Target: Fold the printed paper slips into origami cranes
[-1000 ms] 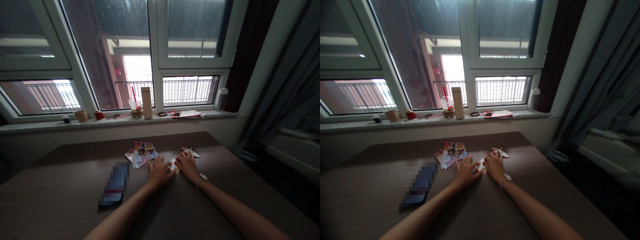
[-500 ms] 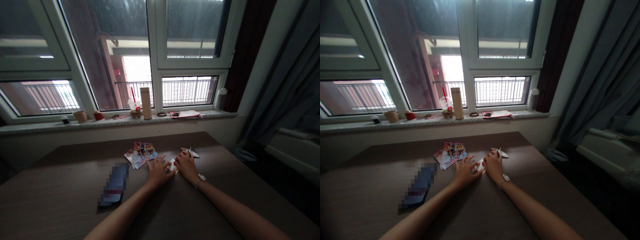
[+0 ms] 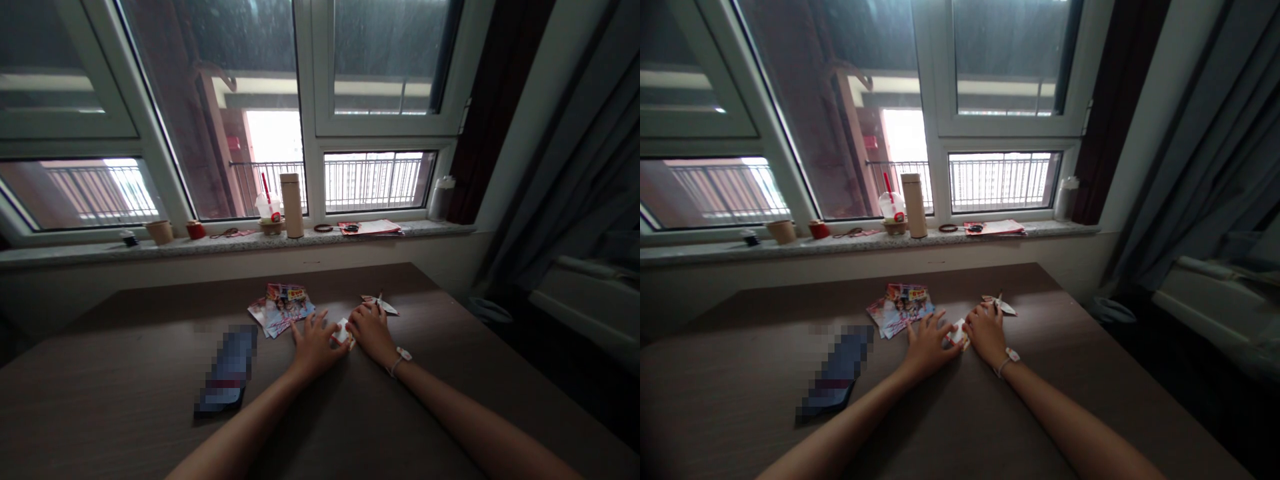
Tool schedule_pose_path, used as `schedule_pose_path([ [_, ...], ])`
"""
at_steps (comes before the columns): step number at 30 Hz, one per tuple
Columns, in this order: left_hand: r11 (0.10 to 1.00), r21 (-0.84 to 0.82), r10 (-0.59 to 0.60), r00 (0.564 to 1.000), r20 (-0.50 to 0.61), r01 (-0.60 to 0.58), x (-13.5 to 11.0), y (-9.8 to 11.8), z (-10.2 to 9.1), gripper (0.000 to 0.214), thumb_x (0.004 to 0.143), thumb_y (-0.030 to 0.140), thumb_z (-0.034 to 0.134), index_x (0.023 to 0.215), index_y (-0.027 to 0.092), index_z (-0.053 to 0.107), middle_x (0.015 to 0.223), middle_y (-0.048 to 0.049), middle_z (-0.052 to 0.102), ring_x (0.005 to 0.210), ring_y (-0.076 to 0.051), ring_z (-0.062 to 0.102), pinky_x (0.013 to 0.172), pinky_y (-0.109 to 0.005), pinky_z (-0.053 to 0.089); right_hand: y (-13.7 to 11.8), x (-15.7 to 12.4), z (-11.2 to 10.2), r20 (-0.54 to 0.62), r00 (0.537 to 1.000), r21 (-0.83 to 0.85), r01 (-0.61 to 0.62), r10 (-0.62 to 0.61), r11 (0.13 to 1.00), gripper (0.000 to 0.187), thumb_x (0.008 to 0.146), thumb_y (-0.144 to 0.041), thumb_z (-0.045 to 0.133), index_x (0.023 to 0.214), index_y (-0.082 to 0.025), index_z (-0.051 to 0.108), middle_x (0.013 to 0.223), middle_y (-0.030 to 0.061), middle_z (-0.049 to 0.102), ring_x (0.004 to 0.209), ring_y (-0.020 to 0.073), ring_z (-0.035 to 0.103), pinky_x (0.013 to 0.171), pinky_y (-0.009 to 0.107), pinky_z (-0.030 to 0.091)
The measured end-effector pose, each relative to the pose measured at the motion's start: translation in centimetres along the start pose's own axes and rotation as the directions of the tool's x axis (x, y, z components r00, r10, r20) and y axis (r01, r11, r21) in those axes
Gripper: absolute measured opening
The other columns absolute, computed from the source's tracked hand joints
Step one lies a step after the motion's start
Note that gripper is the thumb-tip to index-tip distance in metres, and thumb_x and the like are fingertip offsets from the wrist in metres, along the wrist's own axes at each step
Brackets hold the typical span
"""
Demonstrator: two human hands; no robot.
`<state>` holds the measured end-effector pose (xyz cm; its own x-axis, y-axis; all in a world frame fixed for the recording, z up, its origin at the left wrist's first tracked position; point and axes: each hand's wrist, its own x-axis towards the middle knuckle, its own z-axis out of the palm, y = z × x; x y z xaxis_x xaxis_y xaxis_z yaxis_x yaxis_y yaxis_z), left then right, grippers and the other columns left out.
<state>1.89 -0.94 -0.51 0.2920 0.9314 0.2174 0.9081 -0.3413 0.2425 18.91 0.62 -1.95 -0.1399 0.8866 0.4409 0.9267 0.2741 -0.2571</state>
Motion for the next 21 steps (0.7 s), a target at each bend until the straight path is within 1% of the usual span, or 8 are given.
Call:
schedule_pose_path([
  [6,1.0,0.009,-0.016,1.0,0.007,0.016,0.09,-0.05,0.34,0.044,0.081,0.063,0.055,0.114,0.036,0.064,0.151,-0.0039,0.039,0.139,-0.038,0.029,0.105,-0.077,0.007,-0.05,0.02,0.2,-0.002,1.0,-0.03,-0.01,0.01,0.999,0.015,0.092,-0.034,0.055,0.093,-0.023,0.066,0.111,0.0056,0.065,0.124,0.0281,0.042,0.109,0.052,0.02],
  [12,1.0,-0.015,-0.005,1.0,-0.024,0.004,0.0,0.05,0.38,0.039,0.082,0.058,0.058,0.114,0.037,0.063,0.148,-0.0058,0.043,0.138,-0.037,0.031,0.104,-0.078,0.01,-0.31,0.09,0.24,0.008,0.999,-0.028,-0.041,0.041,0.999,0.014,0.091,-0.033,0.056,0.094,-0.023,0.065,0.113,0.0049,0.064,0.125,0.0278,0.042,0.109,0.052,0.021],
  [21,0.998,-0.057,0.019,0.998,-0.056,-0.022,0.02,-0.16,0.65,0.033,0.081,0.053,0.062,0.107,0.034,0.068,0.146,-0.005,0.045,0.136,-0.038,0.033,0.105,-0.077,0.008,-0.22,0.07,0.09,0.024,0.999,-0.048,-0.04,0.041,0.998,0.015,0.091,-0.035,0.056,0.094,-0.023,0.064,0.114,0.0048,0.063,0.123,0.0283,0.043,0.107,0.054,0.023],
])
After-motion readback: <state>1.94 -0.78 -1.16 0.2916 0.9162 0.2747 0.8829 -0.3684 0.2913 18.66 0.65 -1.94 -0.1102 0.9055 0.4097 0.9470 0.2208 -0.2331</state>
